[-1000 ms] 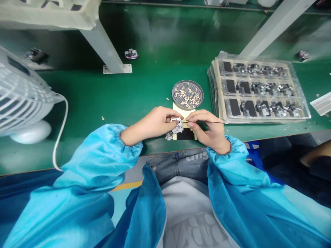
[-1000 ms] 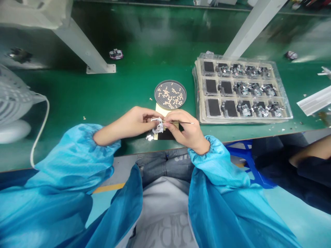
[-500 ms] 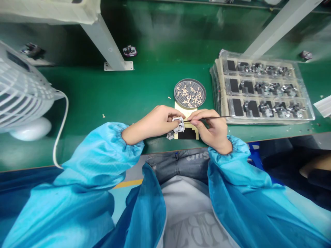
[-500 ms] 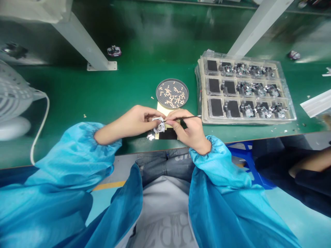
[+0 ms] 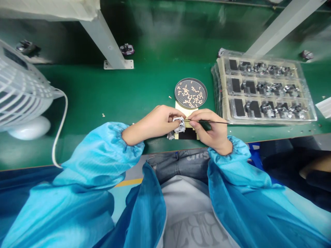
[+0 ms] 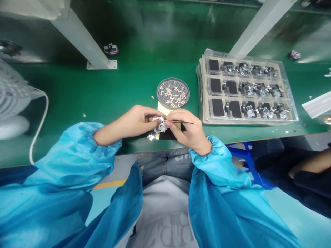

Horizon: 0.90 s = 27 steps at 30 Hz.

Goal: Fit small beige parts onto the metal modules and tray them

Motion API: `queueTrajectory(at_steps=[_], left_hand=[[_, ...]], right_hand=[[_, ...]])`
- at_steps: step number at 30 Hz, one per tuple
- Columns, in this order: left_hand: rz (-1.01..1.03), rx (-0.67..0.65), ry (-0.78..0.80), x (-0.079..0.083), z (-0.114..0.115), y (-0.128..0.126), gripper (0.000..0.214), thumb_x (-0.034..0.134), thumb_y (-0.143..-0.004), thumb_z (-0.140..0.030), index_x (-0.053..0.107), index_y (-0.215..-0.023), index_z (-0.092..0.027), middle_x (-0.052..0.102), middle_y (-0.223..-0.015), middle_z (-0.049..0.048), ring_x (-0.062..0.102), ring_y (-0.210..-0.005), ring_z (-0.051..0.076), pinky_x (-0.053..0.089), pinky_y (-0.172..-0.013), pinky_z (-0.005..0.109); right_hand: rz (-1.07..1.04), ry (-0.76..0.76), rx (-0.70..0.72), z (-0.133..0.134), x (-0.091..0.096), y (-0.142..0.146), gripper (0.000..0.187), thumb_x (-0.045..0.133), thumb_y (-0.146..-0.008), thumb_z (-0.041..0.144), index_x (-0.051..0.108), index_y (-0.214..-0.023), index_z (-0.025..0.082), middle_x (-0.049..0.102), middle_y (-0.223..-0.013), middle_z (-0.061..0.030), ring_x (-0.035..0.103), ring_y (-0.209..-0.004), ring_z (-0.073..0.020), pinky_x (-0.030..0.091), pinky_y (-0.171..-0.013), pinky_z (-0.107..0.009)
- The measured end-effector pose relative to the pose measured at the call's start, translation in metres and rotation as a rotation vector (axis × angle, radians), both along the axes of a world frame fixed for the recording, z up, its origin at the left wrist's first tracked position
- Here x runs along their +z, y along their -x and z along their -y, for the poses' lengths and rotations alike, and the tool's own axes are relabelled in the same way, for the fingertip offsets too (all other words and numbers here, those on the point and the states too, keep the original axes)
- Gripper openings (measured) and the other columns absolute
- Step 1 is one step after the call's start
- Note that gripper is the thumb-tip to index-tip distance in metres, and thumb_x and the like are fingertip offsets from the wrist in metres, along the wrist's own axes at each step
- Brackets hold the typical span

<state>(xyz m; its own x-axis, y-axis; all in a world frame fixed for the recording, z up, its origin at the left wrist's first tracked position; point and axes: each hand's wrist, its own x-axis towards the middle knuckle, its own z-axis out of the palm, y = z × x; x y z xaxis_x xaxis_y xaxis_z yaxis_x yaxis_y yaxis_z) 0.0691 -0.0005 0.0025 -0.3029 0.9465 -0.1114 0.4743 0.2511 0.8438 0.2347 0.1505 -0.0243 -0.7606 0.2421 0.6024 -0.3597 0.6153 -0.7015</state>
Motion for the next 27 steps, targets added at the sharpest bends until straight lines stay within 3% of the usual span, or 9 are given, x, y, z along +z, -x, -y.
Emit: queueTrajectory(at_steps=[15,27], left_hand=[[0.014,0.007,-0.004,0.0002,0.0007,-0.0009,0.029,0.064,-0.084,-0.021,0.082,-0.106,-0.017,0.069,-0.069,-0.0003,0.050,-0.057,0.011,0.034,-0.053,0.022],[0.023,0.024,-0.024,-0.0019,-0.0001,-0.0002,0.032,0.064,-0.084,-0.019,0.082,-0.109,-0.014,0.067,-0.066,-0.0002,0.051,-0.057,0.011,0.035,-0.053,0.021]], right_hand=[[-0.007,-0.031,0.003,0.0006,-0.0012,0.0002,0.017,0.071,-0.094,0.018,0.068,-0.109,0.027,0.076,-0.099,-0.0057,0.073,-0.095,-0.0233,0.062,-0.086,-0.043],[-0.014,0.134,0.005,0.0007,-0.0027,-0.0019,0.013,0.070,-0.095,0.015,0.069,-0.105,0.023,0.076,-0.097,-0.0054,0.076,-0.094,-0.0229,0.062,-0.085,-0.040]])
